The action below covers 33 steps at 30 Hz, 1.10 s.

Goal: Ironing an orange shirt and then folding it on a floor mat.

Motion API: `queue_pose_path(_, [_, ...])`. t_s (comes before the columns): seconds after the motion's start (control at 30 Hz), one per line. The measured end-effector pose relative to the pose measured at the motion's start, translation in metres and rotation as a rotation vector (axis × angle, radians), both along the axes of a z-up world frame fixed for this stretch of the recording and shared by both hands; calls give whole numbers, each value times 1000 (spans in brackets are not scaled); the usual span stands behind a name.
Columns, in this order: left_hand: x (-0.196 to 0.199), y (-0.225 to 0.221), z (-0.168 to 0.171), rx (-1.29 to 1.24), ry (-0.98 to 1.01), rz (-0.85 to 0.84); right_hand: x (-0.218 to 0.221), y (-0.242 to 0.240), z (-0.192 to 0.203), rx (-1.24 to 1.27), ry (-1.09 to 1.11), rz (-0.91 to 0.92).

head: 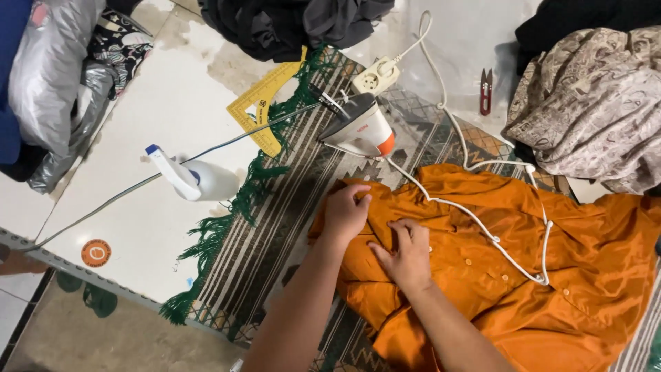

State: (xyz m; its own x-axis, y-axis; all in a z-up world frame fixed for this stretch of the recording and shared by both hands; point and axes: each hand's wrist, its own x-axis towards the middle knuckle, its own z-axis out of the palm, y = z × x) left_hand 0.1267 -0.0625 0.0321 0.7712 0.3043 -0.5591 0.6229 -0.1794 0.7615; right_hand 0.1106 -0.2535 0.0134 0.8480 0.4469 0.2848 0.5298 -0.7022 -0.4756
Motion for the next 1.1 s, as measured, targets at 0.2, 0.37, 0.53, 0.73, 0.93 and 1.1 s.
queue_pose_path(0.2, [10,15,1,-210,-126,159,0,-9,-30,84,-74,74])
queue_pose_path(0.37, [7,13,33,-345,-95,199,0,-10,-32,131,-120,-5])
queue_pose_path(0.53, [-10,-12,21,-54,-161,90,-3,-2,-10,224,26,-117])
queue_pose_path(0.73, [-15,-33,4,5,-126,-35,-27,-26,-18,332,208,-308])
queue_pose_path(0.93, [-6,-17,-7,60,-180,14,-26,-39,-28,74,197,-37])
queue_pose_path(1.1, [-15,-14,-1,-81,-228,19,-23,-58,-37,9,217,-37])
